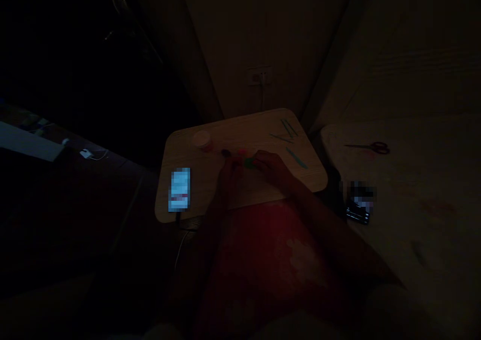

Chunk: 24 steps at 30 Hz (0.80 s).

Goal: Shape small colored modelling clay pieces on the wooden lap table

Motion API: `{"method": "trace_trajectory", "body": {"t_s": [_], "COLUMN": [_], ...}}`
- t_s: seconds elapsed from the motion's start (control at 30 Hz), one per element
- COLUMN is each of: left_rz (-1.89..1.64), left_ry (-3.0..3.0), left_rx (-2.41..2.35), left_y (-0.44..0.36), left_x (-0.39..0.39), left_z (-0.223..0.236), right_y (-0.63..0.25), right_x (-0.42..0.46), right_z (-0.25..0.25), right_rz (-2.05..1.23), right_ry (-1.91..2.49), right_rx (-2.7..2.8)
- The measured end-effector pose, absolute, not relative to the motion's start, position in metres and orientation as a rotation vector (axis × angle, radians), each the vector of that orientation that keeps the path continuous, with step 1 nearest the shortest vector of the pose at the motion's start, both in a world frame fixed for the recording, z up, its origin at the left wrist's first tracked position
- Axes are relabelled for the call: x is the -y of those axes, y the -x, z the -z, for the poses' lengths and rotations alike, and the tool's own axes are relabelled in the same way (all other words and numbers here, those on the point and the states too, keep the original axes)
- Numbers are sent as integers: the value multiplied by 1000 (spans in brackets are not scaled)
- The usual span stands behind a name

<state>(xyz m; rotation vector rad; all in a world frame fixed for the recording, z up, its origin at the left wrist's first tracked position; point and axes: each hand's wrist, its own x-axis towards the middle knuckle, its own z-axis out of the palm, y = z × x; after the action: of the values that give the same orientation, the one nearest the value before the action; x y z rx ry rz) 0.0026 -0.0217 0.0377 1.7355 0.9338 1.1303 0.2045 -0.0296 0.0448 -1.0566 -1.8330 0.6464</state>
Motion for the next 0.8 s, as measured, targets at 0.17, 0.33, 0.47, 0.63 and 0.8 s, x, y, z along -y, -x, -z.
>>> {"method": "trace_trajectory", "body": {"t_s": [0.17, 0.33, 0.47, 0.63, 0.8], "left_rz": [-960, -1076, -1136, -1192, -1076], "left_ry": [-1905, -1791, -1679, -1478, -1476], "left_rx": [-989, -1010, -1054, -1064, -941], "left_y": [-9, -9, -11, -15, -10], "left_x": [20, 27, 34, 34, 36], "left_z": [-48, -40, -37, -34, -26], "right_y": [-191, -191, -190, -186, -188], "right_x": [44, 53, 60, 63, 63], "right_z": [-47, -45, -48, -43, -34], "right_rz": [-820, -1009, -1172, -1291, -1333], "right_ry": [1039, 1079, 992, 999, 1065], "right_rx": [1813, 1710, 1702, 1567, 1463]}}
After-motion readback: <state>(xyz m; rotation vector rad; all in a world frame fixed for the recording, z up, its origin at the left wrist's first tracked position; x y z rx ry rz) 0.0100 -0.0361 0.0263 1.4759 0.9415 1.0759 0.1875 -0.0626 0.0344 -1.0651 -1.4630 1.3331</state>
